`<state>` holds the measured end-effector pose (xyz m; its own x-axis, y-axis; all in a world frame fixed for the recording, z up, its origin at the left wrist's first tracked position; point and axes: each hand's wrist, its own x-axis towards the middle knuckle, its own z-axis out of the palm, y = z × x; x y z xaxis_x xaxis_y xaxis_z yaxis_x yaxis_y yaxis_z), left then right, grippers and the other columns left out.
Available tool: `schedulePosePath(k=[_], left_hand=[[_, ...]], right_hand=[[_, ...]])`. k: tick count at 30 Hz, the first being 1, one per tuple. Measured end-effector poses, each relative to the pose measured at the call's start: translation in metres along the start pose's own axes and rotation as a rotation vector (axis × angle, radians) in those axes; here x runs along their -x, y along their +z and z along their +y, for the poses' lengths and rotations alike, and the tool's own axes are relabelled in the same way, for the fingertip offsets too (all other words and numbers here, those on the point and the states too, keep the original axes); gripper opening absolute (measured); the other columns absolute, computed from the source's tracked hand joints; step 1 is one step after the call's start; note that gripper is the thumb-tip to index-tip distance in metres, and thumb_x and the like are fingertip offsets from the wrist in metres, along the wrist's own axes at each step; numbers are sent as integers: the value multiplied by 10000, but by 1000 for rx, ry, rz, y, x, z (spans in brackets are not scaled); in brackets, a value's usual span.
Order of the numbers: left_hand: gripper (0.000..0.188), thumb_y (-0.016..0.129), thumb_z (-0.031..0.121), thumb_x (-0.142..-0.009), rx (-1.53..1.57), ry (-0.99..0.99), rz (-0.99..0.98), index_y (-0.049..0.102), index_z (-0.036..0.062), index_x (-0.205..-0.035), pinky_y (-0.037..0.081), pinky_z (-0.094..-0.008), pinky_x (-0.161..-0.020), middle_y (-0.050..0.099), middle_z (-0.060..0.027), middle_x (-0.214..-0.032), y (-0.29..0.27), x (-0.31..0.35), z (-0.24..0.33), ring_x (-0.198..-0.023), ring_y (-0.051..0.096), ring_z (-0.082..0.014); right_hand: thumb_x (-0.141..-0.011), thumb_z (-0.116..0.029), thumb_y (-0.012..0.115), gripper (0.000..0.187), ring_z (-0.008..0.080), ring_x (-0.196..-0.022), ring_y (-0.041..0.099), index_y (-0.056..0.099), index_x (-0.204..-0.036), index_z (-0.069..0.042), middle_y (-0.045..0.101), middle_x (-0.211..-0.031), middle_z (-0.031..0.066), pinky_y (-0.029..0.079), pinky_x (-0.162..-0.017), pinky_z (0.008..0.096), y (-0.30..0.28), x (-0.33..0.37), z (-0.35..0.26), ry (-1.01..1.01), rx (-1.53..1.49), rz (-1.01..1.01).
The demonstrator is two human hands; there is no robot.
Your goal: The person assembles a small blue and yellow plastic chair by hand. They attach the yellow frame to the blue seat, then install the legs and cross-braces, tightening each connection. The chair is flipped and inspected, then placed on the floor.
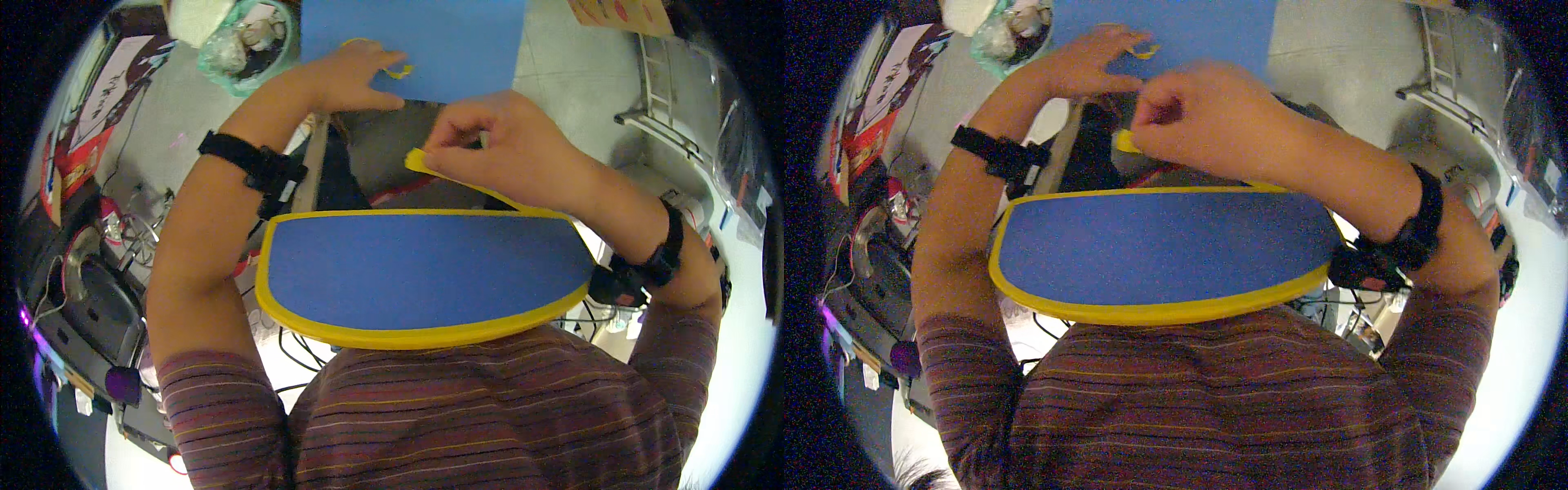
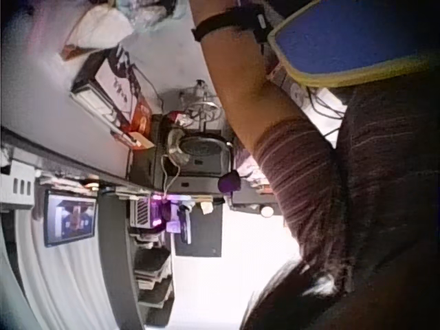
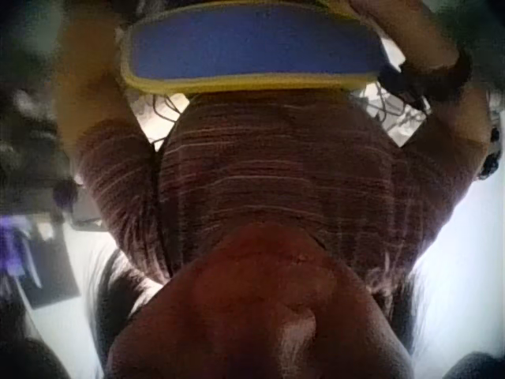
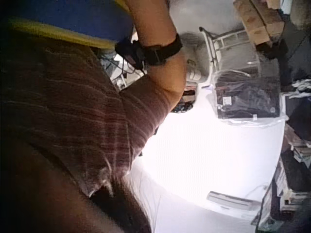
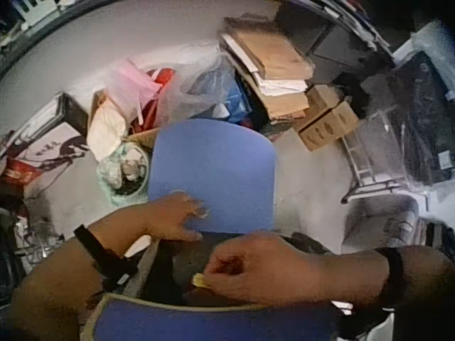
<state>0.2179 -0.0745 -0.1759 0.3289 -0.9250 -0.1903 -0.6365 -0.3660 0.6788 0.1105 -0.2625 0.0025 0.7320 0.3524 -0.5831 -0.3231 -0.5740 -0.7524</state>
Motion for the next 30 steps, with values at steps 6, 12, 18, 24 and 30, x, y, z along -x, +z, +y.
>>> schedulePosePath(k=[6,12,18,24,30], left_hand=[[405,708,242,-829,331,-121,-6,617,109,-1201,462,-304,-774,586,-25,-925,-36,13,9,-859,550,-151],[316,796,164,-763,873,-60,-340,671,76,-1039,464,-247,-727,615,22,-892,-61,35,49,-834,564,-87],[194,791,140,-786,862,-196,-354,674,52,-914,457,-229,-701,612,25,-819,-57,34,73,-755,564,-89],[119,750,118,-815,718,-95,-281,659,41,-827,451,-238,-679,613,-6,-792,-57,37,72,-736,560,-104],[109,722,109,-818,798,5,-195,642,40,-789,429,-278,-665,572,-6,-752,-53,37,67,-738,533,-122]], right_hand=[[-738,-265,643,206,248,-612,640,705,-777,-73,673,-704,111,508,-589,374,3,-20,18,9,57,31],[-717,-295,667,233,248,-607,640,708,-754,-69,670,-684,109,506,-584,376,7,-31,25,-9,47,37],[-721,-345,683,267,268,-620,645,715,-759,-83,672,-691,112,510,-590,390,7,-30,25,47,81,1],[-747,-393,690,311,282,-617,639,713,-764,-83,663,-673,117,504,-585,402,5,-32,18,-19,152,-40],[-900,-386,661,371,96,-731,580,693,-958,-22,649,-788,31,461,-637,254,-26,-10,30,81,24,-266]])
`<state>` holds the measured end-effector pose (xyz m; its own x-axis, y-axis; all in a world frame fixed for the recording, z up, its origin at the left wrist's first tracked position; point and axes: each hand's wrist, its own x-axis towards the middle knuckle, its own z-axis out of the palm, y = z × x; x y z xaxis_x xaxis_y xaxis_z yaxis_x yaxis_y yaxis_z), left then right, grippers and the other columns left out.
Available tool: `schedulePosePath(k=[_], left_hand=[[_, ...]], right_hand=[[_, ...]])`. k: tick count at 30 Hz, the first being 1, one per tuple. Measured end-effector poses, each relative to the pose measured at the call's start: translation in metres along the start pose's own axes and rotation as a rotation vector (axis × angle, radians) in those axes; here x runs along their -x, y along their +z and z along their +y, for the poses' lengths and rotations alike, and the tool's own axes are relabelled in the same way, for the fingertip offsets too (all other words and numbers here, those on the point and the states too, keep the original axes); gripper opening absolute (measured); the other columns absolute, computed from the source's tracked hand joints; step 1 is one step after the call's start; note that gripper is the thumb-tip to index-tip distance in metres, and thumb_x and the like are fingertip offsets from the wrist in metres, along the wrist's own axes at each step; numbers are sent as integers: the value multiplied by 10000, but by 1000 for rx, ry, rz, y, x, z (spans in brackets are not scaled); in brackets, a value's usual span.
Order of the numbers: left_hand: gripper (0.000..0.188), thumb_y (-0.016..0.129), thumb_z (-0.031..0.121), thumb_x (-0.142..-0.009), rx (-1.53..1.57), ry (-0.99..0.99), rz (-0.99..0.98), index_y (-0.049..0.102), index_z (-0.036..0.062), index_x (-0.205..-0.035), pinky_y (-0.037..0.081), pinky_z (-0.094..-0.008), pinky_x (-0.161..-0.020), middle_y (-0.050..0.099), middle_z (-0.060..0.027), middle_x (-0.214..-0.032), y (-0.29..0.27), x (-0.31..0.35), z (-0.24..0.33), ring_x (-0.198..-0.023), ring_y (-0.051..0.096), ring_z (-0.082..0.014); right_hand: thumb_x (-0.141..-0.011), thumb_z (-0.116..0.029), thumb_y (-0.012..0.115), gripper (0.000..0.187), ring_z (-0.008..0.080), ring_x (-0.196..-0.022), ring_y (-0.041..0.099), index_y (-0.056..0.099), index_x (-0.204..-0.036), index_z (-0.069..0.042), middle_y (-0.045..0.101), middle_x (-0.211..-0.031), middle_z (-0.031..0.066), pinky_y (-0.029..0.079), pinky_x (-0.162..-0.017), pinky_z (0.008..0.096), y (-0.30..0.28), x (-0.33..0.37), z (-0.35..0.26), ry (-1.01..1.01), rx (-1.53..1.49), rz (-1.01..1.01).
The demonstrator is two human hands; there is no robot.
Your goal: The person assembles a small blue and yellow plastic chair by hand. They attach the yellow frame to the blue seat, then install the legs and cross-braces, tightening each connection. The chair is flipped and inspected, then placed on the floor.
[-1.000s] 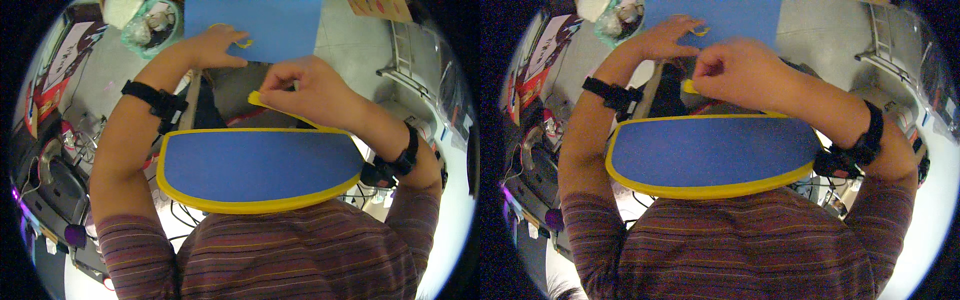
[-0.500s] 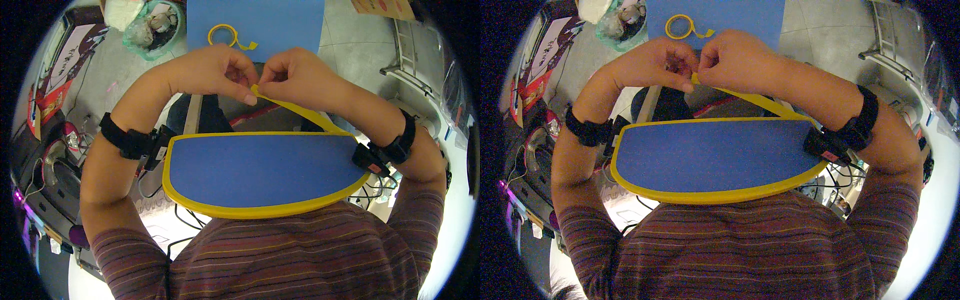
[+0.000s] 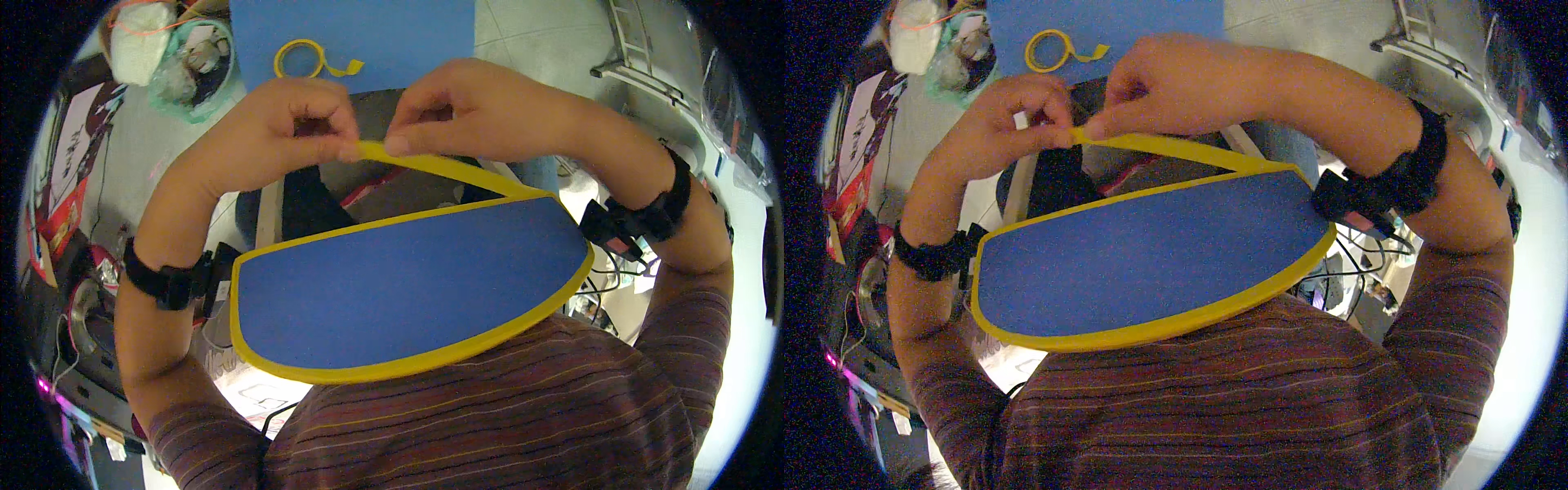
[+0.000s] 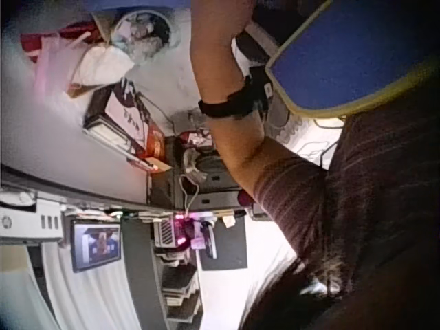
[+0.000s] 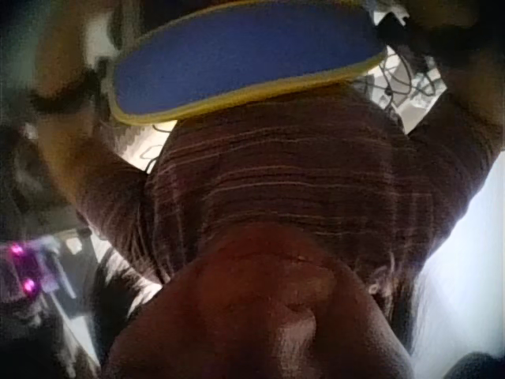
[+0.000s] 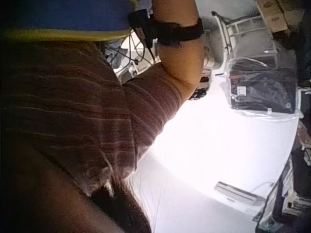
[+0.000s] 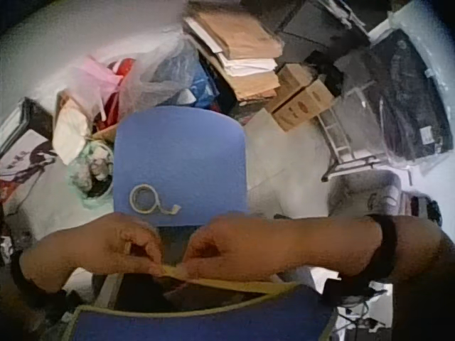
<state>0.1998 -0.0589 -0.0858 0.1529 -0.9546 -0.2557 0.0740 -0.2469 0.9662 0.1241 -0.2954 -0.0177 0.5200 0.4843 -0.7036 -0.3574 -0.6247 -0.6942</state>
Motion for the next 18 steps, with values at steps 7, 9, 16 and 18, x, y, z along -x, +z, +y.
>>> schedulePosePath(k=[7,9,16,18], left_hand=[[88,716,74,-806,25,-7,-74,649,19,-793,365,-255,-582,552,-17,-754,11,9,-28,-677,486,-110],[81,721,67,-796,38,4,-65,654,20,-797,370,-258,-587,561,-22,-760,15,11,-34,-684,495,-120],[75,721,43,-788,135,134,-64,654,12,-799,429,-298,-622,592,-67,-775,25,15,-35,-718,566,-180],[76,721,44,-790,165,151,-102,653,12,-798,440,-309,-620,596,-80,-778,26,17,-34,-711,580,-200]], right_hand=[[-966,-352,582,384,93,-873,585,613,-1186,-39,656,-989,38,474,-769,248,-16,78,26,49,-423,181],[-961,-370,580,441,118,-968,578,574,-1247,-35,641,-1066,52,460,-827,261,-5,101,27,74,-326,261],[-871,-721,424,900,269,-1220,506,444,-1368,29,528,-1328,176,368,-981,370,28,130,20,188,-258,314],[-859,-742,414,919,269,-1222,507,453,-1361,27,545,-1307,177,360,-993,372,23,125,20,220,-255,326]])
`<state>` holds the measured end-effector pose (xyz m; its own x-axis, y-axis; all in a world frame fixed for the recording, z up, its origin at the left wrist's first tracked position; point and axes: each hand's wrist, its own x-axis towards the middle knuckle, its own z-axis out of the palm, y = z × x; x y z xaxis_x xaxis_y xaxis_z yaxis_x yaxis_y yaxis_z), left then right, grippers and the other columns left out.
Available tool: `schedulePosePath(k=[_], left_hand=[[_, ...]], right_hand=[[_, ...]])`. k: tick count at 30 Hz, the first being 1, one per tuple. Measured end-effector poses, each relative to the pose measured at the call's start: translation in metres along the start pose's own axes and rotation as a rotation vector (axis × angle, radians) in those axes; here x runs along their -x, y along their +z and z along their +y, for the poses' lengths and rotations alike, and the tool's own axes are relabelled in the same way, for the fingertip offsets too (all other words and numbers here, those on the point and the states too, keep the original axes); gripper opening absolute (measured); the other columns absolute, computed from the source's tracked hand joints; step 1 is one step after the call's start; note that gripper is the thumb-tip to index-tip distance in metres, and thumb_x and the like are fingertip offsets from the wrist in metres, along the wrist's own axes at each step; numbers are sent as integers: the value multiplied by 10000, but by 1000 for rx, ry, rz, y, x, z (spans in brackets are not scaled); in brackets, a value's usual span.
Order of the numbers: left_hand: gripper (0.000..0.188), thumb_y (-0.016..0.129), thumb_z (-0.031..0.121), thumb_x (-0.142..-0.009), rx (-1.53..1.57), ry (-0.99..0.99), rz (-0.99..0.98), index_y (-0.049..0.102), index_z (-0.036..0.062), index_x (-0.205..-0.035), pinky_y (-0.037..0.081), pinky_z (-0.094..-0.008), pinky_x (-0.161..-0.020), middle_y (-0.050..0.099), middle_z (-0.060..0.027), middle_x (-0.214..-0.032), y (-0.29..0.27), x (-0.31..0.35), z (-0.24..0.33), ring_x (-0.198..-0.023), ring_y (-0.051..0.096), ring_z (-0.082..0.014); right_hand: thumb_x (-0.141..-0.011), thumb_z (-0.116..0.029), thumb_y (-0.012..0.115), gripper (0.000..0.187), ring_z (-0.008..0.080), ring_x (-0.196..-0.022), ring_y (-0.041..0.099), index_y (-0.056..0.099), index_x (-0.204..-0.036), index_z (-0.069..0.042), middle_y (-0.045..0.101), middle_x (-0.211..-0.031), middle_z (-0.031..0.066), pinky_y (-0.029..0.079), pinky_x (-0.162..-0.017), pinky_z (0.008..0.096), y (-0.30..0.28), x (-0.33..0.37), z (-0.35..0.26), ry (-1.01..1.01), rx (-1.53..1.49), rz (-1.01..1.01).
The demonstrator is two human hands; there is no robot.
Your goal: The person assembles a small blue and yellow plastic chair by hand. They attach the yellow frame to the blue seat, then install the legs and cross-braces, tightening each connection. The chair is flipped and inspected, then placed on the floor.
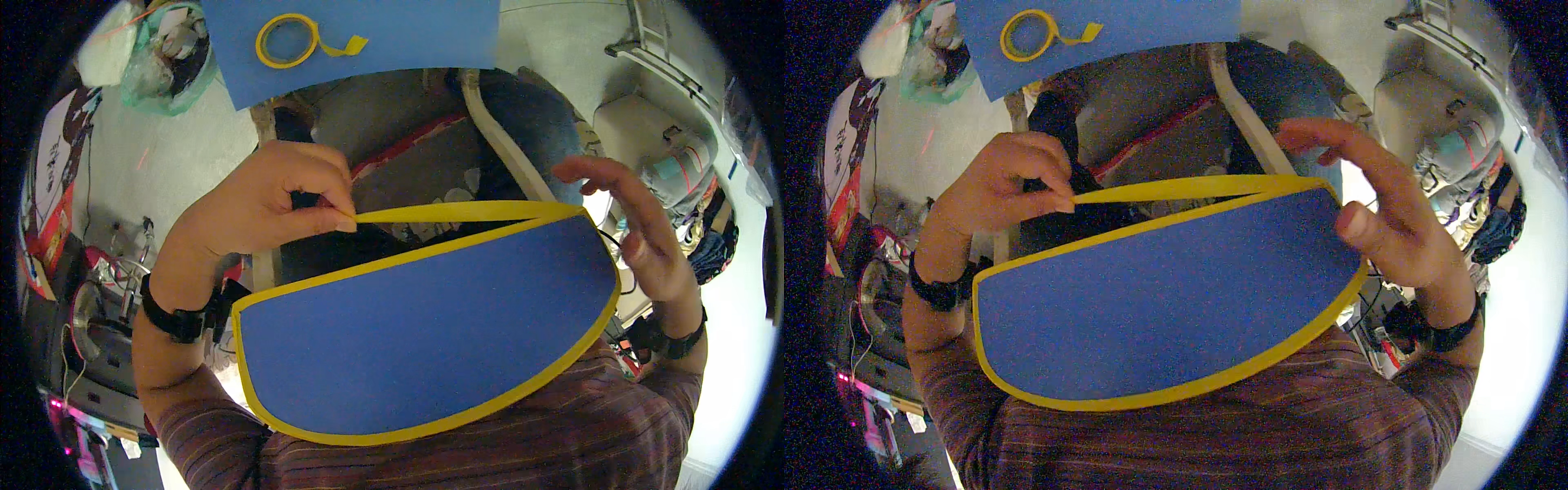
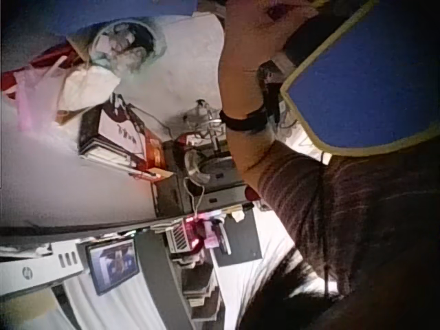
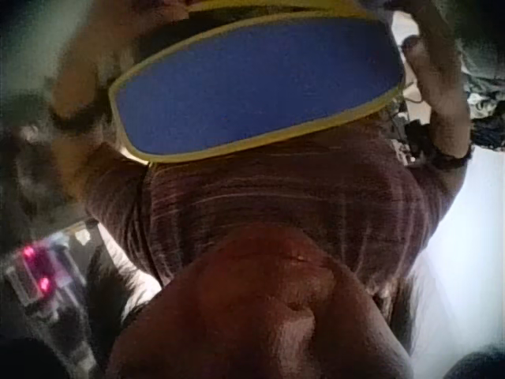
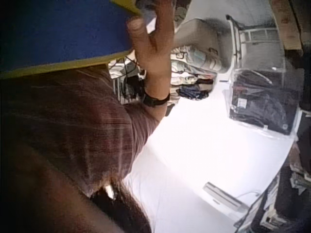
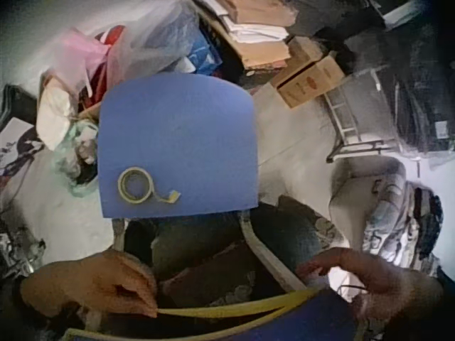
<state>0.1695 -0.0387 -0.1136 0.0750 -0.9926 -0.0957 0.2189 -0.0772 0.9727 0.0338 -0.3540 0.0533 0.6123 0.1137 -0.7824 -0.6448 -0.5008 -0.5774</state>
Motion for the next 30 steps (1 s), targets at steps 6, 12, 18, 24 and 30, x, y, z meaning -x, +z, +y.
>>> schedulePosePath(k=[6,12,18,24,30], left_hand=[[80,724,68,-789,33,51,-68,654,29,-785,451,-331,-605,607,-76,-760,-1,5,-1,-696,597,-238],[71,715,105,-775,24,96,-84,653,68,-769,452,-364,-643,614,-45,-746,7,9,0,-704,601,-258],[69,744,177,-760,28,57,-83,689,137,-767,441,-374,-634,640,-23,-749,7,16,5,-725,627,-243],[74,711,145,-773,38,64,-97,646,110,-769,421,-351,-640,613,-19,-764,6,14,8,-703,600,-234],[78,686,152,-809,63,102,-82,639,90,-807,421,-336,-636,602,-28,-797,7,13,7,-706,593,-232]], right_hand=[[-843,-741,443,932,263,-1217,511,453,-1362,33,584,-1250,170,336,-1035,380,0,-33,-17,-2,-22,-88],[-869,-742,373,952,309,-1189,569,438,-1357,72,574,-1274,228,384,-1034,415,14,-54,-30,67,-123,-281],[-960,-601,317,794,331,-1116,617,448,-1355,76,611,-1207,250,446,-984,392,24,-60,-31,163,-204,-429],[-964,-595,316,775,334,-1040,655,482,-1336,64,670,-1069,254,481,-940,357,24,-61,-27,202,-263,-461],[-931,-655,339,844,328,-1030,660,479,-1336,71,667,-1062,265,484,-940,356,26,-62,-23,210,-339,-477]])
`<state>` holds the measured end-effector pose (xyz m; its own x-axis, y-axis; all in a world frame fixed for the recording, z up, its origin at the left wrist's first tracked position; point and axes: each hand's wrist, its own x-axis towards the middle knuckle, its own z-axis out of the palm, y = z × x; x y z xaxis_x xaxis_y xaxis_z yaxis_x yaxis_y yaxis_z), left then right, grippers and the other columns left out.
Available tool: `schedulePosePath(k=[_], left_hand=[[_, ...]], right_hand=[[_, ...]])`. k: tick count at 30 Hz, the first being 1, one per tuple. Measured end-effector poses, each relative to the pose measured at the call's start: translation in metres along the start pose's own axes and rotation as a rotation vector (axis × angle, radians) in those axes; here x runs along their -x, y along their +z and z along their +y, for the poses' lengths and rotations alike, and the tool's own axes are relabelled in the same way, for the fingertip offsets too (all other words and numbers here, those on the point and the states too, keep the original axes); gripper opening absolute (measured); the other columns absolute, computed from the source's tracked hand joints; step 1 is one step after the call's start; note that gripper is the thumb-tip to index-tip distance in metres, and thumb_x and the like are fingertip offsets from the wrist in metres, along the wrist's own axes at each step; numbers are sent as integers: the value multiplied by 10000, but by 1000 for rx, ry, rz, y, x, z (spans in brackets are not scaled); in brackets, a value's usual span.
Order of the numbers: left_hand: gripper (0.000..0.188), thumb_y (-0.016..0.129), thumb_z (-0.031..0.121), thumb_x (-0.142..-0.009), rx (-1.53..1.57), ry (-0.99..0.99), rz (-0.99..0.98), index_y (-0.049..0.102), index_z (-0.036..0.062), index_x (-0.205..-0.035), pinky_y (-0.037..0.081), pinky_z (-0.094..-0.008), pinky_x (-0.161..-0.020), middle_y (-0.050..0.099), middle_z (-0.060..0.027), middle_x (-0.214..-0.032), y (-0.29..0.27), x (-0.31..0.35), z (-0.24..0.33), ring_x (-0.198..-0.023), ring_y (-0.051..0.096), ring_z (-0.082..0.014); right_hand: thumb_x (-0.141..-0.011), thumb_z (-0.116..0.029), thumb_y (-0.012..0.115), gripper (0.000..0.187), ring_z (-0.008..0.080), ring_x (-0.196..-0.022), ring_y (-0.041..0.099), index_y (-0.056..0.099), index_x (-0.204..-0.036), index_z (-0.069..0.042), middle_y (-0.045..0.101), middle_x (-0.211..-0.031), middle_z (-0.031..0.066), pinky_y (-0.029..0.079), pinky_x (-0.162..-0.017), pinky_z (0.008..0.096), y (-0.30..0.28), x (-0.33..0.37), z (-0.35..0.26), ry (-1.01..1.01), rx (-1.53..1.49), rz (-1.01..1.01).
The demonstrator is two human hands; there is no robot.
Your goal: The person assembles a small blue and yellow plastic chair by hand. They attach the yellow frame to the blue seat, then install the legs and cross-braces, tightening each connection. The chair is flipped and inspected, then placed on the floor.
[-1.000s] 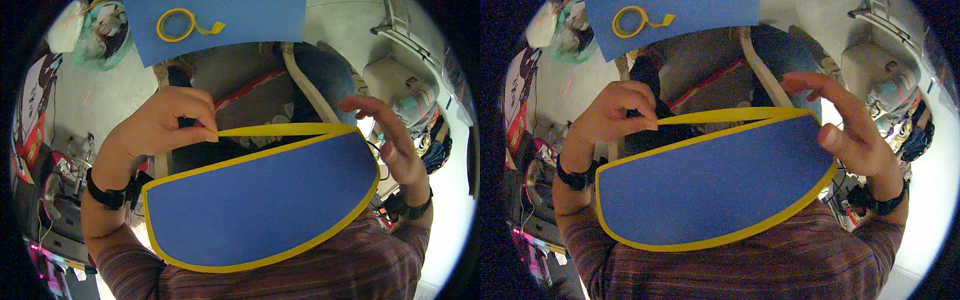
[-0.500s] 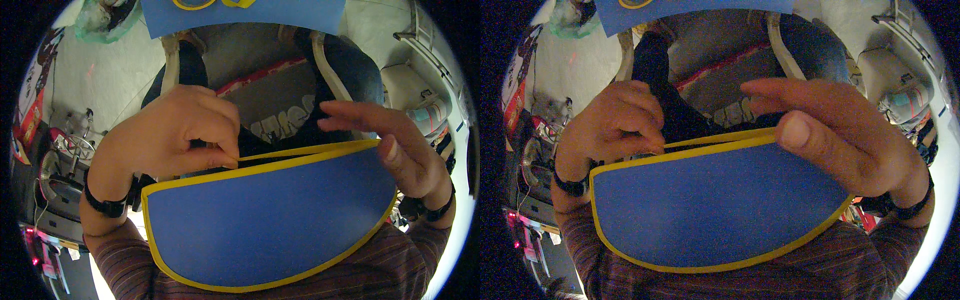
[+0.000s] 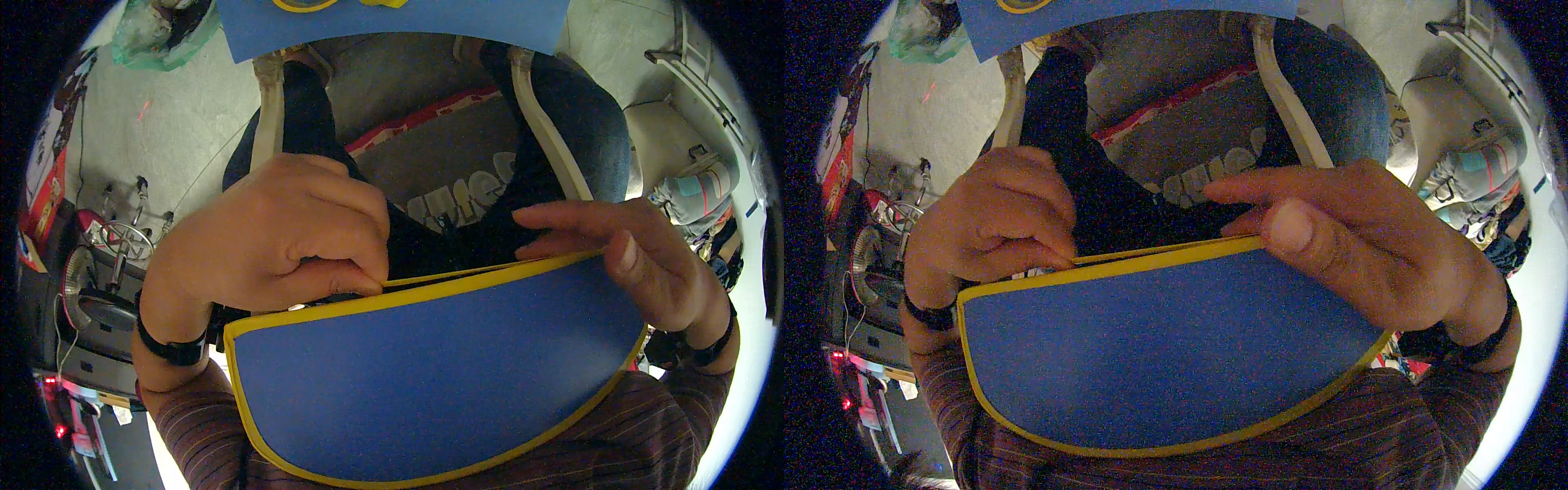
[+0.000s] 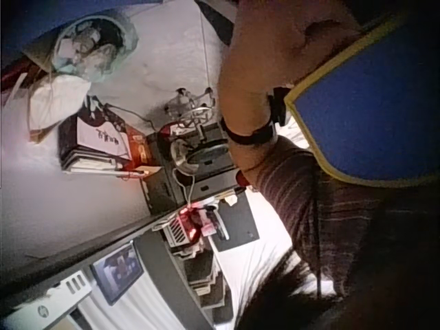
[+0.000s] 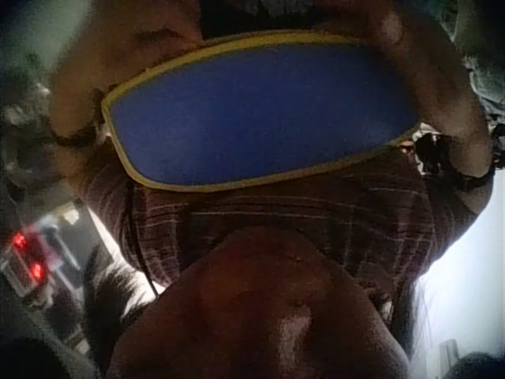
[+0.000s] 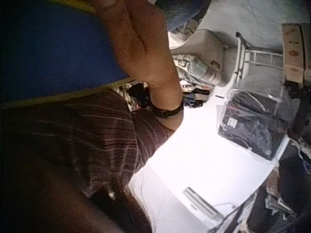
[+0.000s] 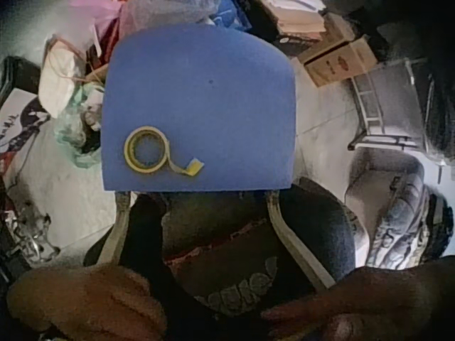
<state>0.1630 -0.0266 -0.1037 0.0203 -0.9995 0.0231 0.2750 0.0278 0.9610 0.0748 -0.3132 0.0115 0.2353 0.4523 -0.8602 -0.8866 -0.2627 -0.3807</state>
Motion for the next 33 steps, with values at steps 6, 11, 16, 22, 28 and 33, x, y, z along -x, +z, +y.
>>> schedulePosePath(k=[6,11,16,22,28,33], left_hand=[[93,666,153,-834,38,21,-12,625,70,-840,453,-354,-651,601,-66,-864,0,0,-3,-735,599,-259],[136,667,207,-816,44,3,11,667,71,-818,471,-398,-640,637,-89,-847,1,-1,0,-734,617,-291],[198,638,229,-814,-7,48,-82,668,38,-857,471,-410,-614,635,-120,-872,-4,-4,5,-718,619,-305],[314,606,270,-819,-33,86,-194,656,-25,-916,478,-419,-607,635,-164,-915,-14,-7,11,-728,627,-339],[391,592,304,-819,-10,112,-304,645,-48,-979,489,-430,-615,633,-178,-949,-22,-11,9,-737,632,-349],[408,597,286,-814,-25,50,-343,639,-59,-1030,520,-426,-664,627,-202,-985,-30,-4,21,-772,641,-349]], right_hand=[[-899,-687,385,899,340,-1058,649,466,-1332,97,661,-1071,271,491,-940,361,0,-1,0,57,-96,-5],[-895,-676,408,897,338,-1059,650,463,-1325,109,655,-1079,282,503,-927,358,-1,-2,2,58,-111,-12],[-904,-644,423,864,334,-1036,660,462,-1325,110,659,-1069,284,509,-916,350,-3,-1,2,40,-77,-27],[-895,-650,433,868,329,-997,677,465,-1328,100,671,-1039,278,522,-887,340,0,-2,5,30,-73,-12],[-893,-656,428,863,319,-934,698,486,-1314,95,683,-1011,261,547,-826,329,0,-3,6,9,-27,-1],[-897,-659,418,852,291,-879,714,504,-1302,85,702,-981,225,557,-769,309,-1,-6,7,-25,13,10]])
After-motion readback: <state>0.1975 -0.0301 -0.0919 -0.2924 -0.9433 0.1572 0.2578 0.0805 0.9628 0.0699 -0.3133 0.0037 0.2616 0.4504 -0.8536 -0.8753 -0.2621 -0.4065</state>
